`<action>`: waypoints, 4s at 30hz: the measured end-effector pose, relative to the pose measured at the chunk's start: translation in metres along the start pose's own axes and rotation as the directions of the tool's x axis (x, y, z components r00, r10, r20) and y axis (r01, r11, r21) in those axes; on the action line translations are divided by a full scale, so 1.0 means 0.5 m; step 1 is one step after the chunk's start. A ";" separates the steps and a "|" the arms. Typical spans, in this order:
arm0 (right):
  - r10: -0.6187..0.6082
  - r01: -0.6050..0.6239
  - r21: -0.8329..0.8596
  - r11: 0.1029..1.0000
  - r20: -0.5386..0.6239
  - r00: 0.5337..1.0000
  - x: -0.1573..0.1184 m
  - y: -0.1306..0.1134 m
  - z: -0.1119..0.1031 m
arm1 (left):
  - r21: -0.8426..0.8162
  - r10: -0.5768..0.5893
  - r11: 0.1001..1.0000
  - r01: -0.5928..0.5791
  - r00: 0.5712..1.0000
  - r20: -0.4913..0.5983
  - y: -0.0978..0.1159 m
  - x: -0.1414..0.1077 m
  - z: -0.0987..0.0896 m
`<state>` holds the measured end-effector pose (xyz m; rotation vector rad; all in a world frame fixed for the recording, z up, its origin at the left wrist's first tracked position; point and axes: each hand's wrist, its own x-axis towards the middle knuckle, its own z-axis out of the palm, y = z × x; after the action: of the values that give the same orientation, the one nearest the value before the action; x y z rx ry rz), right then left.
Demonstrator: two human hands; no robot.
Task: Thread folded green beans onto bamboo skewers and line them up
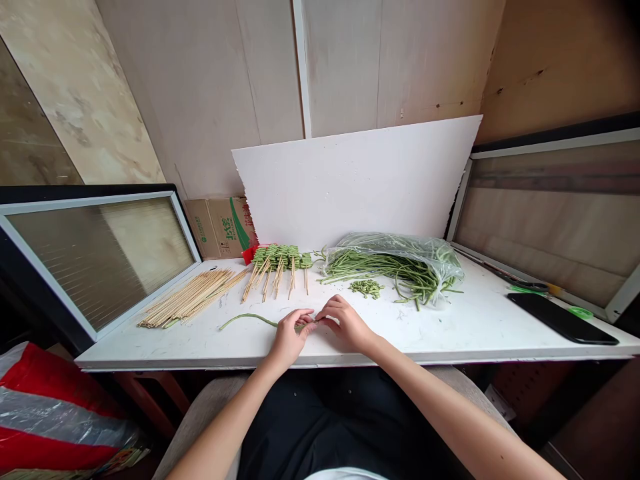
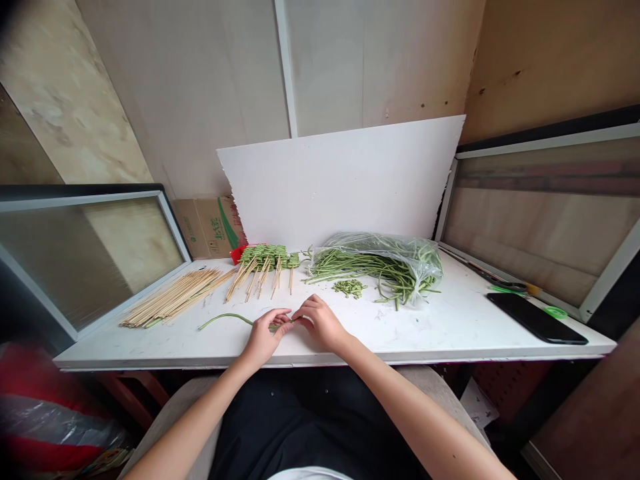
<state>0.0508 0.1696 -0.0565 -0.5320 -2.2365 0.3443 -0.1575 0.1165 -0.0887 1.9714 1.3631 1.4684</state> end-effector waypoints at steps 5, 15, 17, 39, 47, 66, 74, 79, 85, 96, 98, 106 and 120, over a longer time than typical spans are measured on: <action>0.024 -0.025 -0.014 1.000 -0.052 0.998 0.001 0.005 -0.010 | 0.081 0.045 0.996 -0.046 0.999 0.017 0.008 -0.002 -0.004; 0.005 -0.003 0.040 0.999 -0.054 0.999 -0.006 -0.012 0.014 | 0.083 0.060 0.994 -0.068 0.994 0.092 0.027 -0.006 -0.004; 0.003 0.004 0.095 0.995 -0.078 0.997 -0.007 -0.013 0.020 | 0.071 0.067 0.995 -0.074 0.993 0.096 0.030 -0.005 -0.004; -0.053 0.089 0.108 0.990 -0.297 0.954 -0.005 -0.047 0.017 | -0.211 0.001 0.977 0.014 0.998 0.069 0.049 0.008 -0.014; -0.114 0.111 -0.028 0.993 -0.232 0.966 -0.003 -0.042 0.006 | 0.097 0.145 0.984 -0.149 0.988 0.050 0.075 0.002 -0.018; 0.197 -0.207 -0.018 0.978 -0.233 0.952 0.001 0.070 -0.049 | -0.059 0.000 0.998 0.001 1.000 0.003 0.019 0.008 -0.013; 0.339 -0.373 -0.180 0.910 -0.195 0.920 -0.028 0.164 -0.041 | 0.067 0.039 0.997 -0.039 0.999 0.009 0.013 0.001 -0.006; 0.285 -0.328 -0.285 0.901 -0.180 0.941 -0.036 0.172 -0.027 | 0.051 0.030 0.998 -0.033 0.998 0.055 0.021 0.000 -0.009; 0.288 -0.322 -0.272 0.907 -0.159 0.944 -0.036 0.166 -0.035 | 0.064 0.035 0.997 -0.036 0.999 0.015 0.011 0.002 -0.003; 0.016 -0.016 0.002 1.000 0.024 1.000 0.006 -0.006 -0.014 | -0.128 -0.058 0.991 0.049 0.996 -0.067 -0.004 0.005 0.018; 0.013 -0.013 -0.007 1.000 0.003 1.000 0.003 -0.007 -0.001 | -0.138 -0.067 0.989 0.058 0.996 -0.060 0.001 0.005 0.017; 0.033 -0.031 0.022 0.999 -0.082 0.996 -0.007 0.010 0.003 | -0.059 -0.028 0.998 0.025 0.999 -0.037 0.001 0.004 0.014; -0.024 0.026 0.015 1.000 -0.076 0.997 -0.009 -0.012 0.014 | -0.015 0.010 1.000 -0.010 1.000 0.002 0.003 -0.001 0.015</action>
<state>0.0467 0.1617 -0.0617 -0.5001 -2.1635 0.3235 -0.1503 0.1175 -0.0909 1.9733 1.3388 1.4761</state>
